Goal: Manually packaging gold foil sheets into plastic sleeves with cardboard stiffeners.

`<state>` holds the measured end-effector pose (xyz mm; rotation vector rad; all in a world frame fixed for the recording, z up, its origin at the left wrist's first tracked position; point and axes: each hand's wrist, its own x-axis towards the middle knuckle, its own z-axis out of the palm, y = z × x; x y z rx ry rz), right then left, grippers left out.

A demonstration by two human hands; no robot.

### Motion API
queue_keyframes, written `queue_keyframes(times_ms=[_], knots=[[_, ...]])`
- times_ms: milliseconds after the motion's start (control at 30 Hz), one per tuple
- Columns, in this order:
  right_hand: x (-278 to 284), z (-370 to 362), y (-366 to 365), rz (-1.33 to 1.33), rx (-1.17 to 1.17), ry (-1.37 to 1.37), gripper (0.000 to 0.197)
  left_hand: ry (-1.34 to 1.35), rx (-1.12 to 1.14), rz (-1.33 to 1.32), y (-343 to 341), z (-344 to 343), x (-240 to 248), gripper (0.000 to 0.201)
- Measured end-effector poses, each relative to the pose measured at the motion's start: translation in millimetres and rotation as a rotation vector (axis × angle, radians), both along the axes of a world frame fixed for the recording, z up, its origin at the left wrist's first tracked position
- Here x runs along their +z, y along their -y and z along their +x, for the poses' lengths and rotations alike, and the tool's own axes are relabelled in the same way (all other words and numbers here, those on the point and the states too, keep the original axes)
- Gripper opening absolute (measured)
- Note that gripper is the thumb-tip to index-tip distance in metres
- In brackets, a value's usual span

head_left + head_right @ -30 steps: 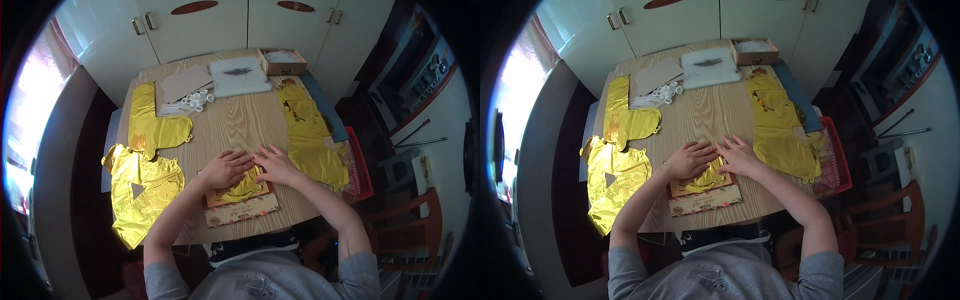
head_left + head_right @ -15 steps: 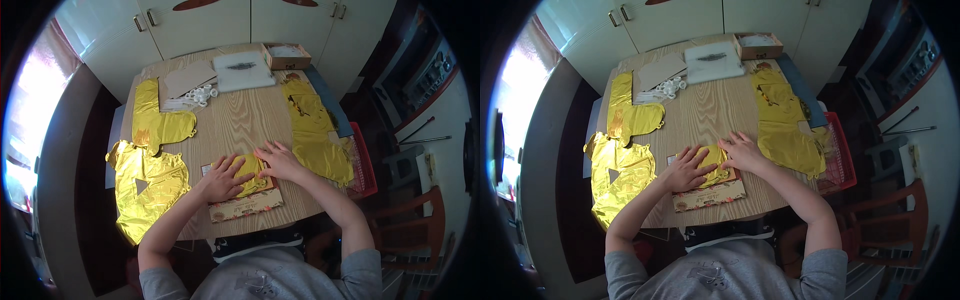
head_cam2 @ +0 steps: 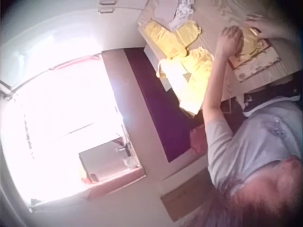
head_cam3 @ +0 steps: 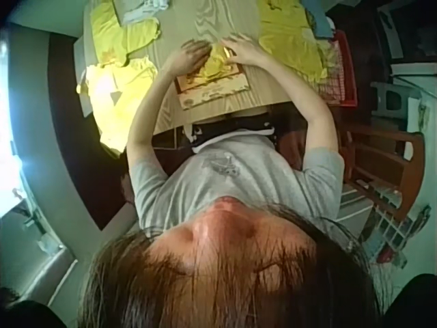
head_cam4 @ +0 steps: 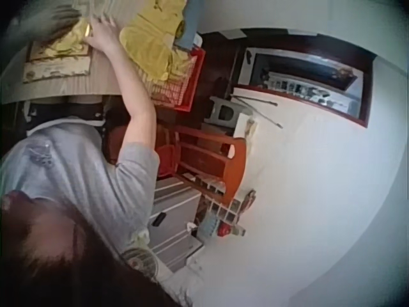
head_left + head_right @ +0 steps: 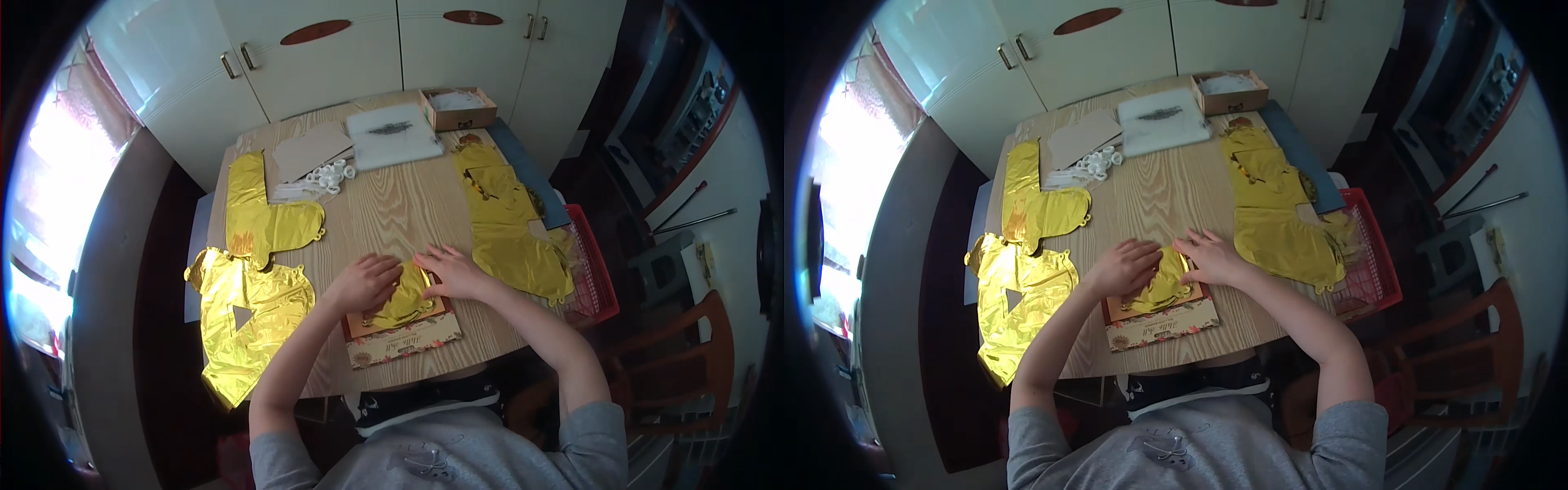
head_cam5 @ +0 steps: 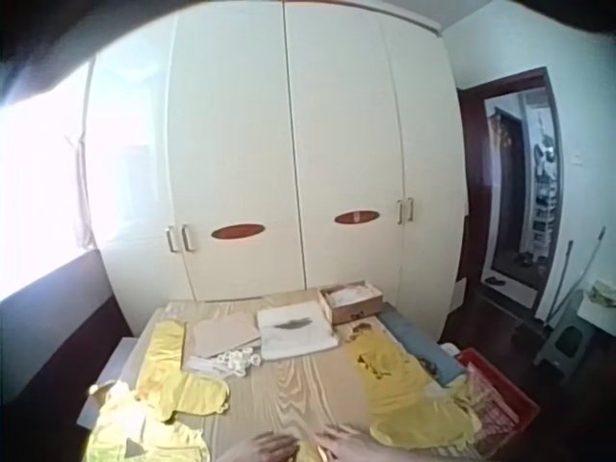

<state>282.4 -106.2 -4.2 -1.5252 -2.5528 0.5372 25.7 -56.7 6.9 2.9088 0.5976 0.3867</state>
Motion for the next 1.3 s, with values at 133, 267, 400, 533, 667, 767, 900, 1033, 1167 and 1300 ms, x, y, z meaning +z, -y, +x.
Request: queue_keyframes(times_ms=[133, 267, 400, 533, 667, 767, 900, 1033, 1167, 1300], knots=[[-7, 4, 6, 0.049, -0.034, -0.062, 0.085, -0.108, -0.081, -0.001, 2, 3, -9, 0.053], [5, -8, 26, 0.359, 0.061, -0.054, 0.07, -0.206, -0.104, 0.015, 5, -3, -8, 0.054], [33, -32, 82, 0.393, 0.367, -0.109, 0.053, -0.239, -0.117, -0.003, 5, -2, -4, 0.051], [27, -42, 106, 0.598, 0.445, 0.026, 0.038, -0.259, -0.105, -0.014, 5, -2, -5, 0.05], [24, -58, 112, 0.746, 0.438, 0.016, 0.03, -0.275, -0.11, -0.041, 5, -3, -7, 0.051], [23, -68, 113, 0.734, 0.378, 0.024, 0.029, -0.266, -0.118, -0.055, 4, -3, -6, 0.052], [21, -72, 112, 0.729, 0.317, 0.054, 0.029, -0.254, -0.126, -0.055, 2, -3, -8, 0.052], [36, -64, 124, 0.732, 0.306, 0.012, 0.03, -0.233, -0.112, -0.045, 1, -5, -12, 0.053], [71, -18, 156, 0.705, 0.299, -0.145, 0.027, -0.23, -0.13, -0.017, 1, -4, -11, 0.057], [104, 47, 185, 0.775, 0.202, -0.105, 0.02, -0.287, -0.119, -0.025, 6, -2, -4, 0.062]])
